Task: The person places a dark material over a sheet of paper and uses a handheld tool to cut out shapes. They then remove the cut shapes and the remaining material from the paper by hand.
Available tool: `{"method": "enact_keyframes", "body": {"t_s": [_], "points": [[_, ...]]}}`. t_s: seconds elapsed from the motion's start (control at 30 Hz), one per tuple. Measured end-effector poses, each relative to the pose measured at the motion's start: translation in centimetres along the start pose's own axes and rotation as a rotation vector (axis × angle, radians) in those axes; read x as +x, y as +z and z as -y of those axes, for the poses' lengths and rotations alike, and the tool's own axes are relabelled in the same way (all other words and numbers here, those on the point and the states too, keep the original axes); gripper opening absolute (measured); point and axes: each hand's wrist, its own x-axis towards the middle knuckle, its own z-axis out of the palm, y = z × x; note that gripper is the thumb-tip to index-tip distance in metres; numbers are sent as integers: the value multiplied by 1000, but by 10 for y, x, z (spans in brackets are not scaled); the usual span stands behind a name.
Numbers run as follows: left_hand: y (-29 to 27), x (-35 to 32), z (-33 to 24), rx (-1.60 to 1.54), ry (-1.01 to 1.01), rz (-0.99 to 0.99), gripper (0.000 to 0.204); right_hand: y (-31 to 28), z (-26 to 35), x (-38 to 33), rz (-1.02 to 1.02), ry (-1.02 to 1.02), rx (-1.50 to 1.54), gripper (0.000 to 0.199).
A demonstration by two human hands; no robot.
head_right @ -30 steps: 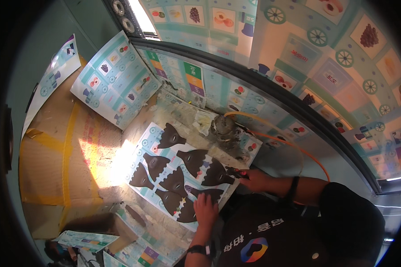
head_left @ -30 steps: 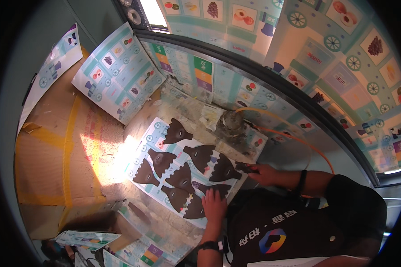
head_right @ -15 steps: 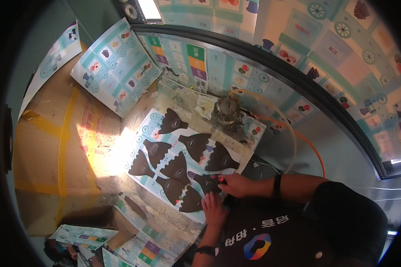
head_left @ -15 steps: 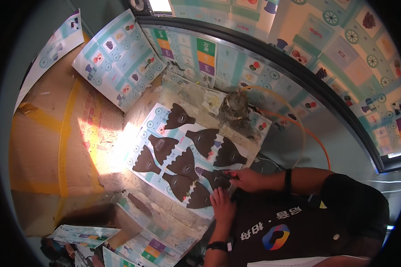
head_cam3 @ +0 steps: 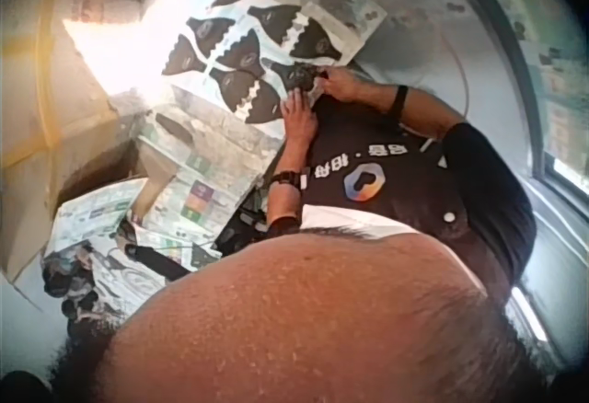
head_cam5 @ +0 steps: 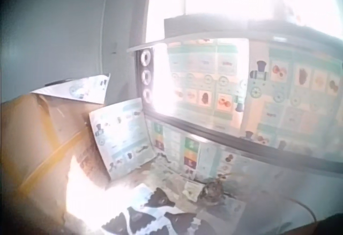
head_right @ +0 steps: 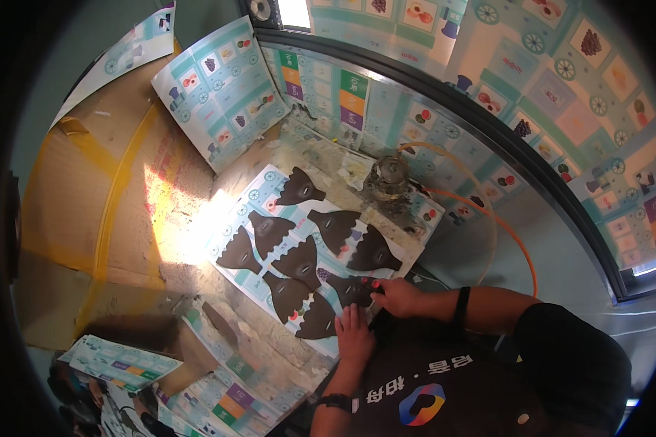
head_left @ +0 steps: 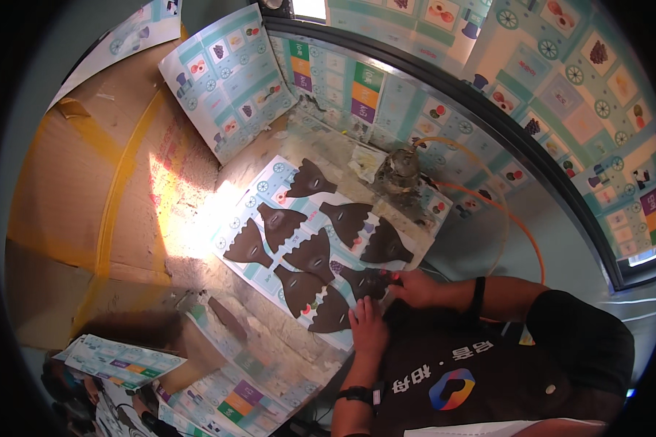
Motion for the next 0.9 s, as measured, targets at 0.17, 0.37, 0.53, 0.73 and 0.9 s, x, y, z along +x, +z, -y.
{"method": "enact_keyframes", "body": {"t_s": [0.17,0.37,0.53,0.73,0.9], "points": [[0,-1,0,-37,-3,6,73,2,14,1,23,-2,33,40],[-2,0,-1,-24,-12,51,78,0,26,-6,51,-46,42,40],[-2,1,-3,-29,-24,69,81,-9,15,0,-11,24,-33,40],[-2,1,-2,-12,-15,51,82,-10,5,-8,42,40,-3,40],[-5,-6,-2,-146,-24,-21,82,-22,19,-26,121,107,94,39]]}}
